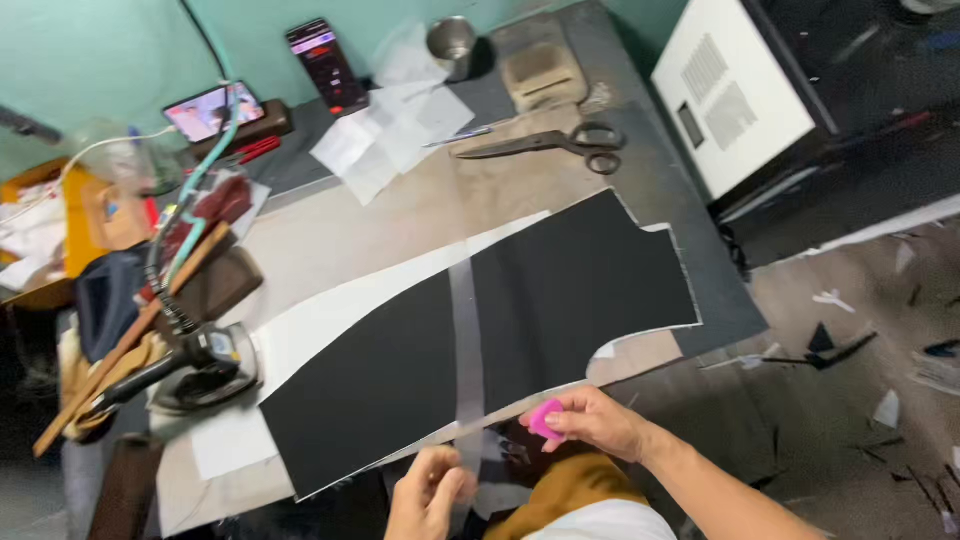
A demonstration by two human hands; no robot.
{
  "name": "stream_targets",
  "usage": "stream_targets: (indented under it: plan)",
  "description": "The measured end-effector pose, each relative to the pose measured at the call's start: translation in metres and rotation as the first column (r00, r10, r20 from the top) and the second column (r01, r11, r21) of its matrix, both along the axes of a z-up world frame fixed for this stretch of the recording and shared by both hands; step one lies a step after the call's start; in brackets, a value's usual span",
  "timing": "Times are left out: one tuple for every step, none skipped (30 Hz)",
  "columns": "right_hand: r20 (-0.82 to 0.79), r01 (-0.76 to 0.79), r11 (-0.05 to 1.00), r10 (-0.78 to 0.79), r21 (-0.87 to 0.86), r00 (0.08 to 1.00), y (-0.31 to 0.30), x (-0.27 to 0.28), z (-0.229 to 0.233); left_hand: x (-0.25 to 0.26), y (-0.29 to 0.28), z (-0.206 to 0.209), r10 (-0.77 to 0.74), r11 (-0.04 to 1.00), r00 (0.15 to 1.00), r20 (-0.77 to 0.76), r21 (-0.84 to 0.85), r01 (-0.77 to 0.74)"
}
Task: The person marks a piece of dark fabric using a pink chalk-like tool and a curved ruler, then cuts along the marked lines using large shears. The person also uses an iron to press parts of the fabric and a brush to clear away debris from the workspace.
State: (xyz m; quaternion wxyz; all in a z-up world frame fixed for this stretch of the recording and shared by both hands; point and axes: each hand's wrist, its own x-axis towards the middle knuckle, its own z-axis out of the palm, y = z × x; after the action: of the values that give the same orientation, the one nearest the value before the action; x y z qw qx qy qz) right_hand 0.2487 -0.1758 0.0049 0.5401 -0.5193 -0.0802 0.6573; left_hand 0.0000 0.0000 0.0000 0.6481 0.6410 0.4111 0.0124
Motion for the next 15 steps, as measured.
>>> stream_targets:
  plan:
    - [0.006, 0.021, 1.0, -0.021, -0.014, 1.0, -0.02, -0.003, -0.009, 0.017, -0.01, -0.006, -0.021, 1.0, 1.0, 0.006, -0.014, 0.021]
    - [0.0, 0.118, 0.992, -0.118, -0.032, 0.993, -0.04, -0.006, -0.019, 0.035, -0.02, -0.012, -0.129, 0.992, 0.986, 0.105, 0.003, 0.129]
    - [-0.012, 0.187, 0.98, -0.188, -0.065, 0.982, -0.065, -0.009, -0.026, 0.048, -0.041, -0.016, -0.203, 0.979, 0.959, 0.195, 0.014, 0.205]
    - [-0.011, 0.18, 0.979, -0.182, -0.092, 0.983, -0.082, -0.008, -0.02, 0.063, -0.065, -0.019, -0.192, 0.98, 0.962, 0.196, -0.014, 0.199]
    - [0.042, 0.23, 0.968, -0.227, -0.095, 0.973, -0.088, -0.007, -0.018, 0.077, -0.078, -0.021, -0.206, 0.973, 0.969, 0.136, -0.079, 0.217]
    - [0.096, 0.28, 0.955, -0.271, -0.096, 0.958, -0.094, -0.005, -0.015, 0.093, -0.092, -0.022, -0.222, 0.962, 0.972, 0.078, -0.145, 0.231]
    - [0.088, 0.281, 0.956, -0.273, -0.086, 0.958, -0.099, 0.001, -0.018, 0.102, -0.108, -0.022, -0.224, 0.963, 0.972, 0.071, -0.135, 0.232]
    - [0.121, 0.292, 0.952, -0.281, -0.09, 0.952, -0.105, 0.007, -0.02, 0.113, -0.125, -0.022, -0.241, 0.955, 0.964, 0.112, -0.153, 0.256]
    - [0.15, 0.309, 0.946, -0.293, -0.098, 0.944, -0.112, 0.011, -0.022, 0.121, -0.142, -0.022, -0.261, 0.943, 0.953, 0.151, -0.173, 0.286]
    - [0.14, 0.315, 0.945, -0.301, -0.092, 0.943, -0.12, 0.011, -0.027, 0.126, -0.149, -0.018, -0.269, 0.942, 0.953, 0.142, -0.167, 0.291]
    - [0.116, 0.359, 0.93, -0.349, -0.08, 0.93, -0.125, 0.019, -0.031, 0.137, -0.155, -0.015, -0.39, 0.919, 0.918, 0.073, -0.032, 0.393]
    - [0.09, 0.402, 0.913, -0.396, -0.069, 0.914, -0.129, 0.028, -0.035, 0.149, -0.161, -0.012, -0.494, 0.865, 0.869, -0.014, 0.095, 0.493]
    - [0.091, 0.39, 0.92, -0.384, -0.051, 0.919, -0.133, 0.038, -0.032, 0.171, -0.148, -0.025, -0.482, 0.87, 0.876, -0.015, 0.112, 0.48]
    - [0.16, 0.389, 0.914, -0.369, -0.118, 0.916, -0.137, 0.05, -0.03, 0.194, -0.135, -0.038, -0.427, 0.811, 0.899, -0.095, 0.401, 0.427]
    - [0.225, 0.386, 0.902, -0.342, -0.192, 0.912, -0.145, 0.06, -0.027, 0.214, -0.125, -0.051, -0.345, 0.674, 0.925, -0.157, 0.645, 0.361]
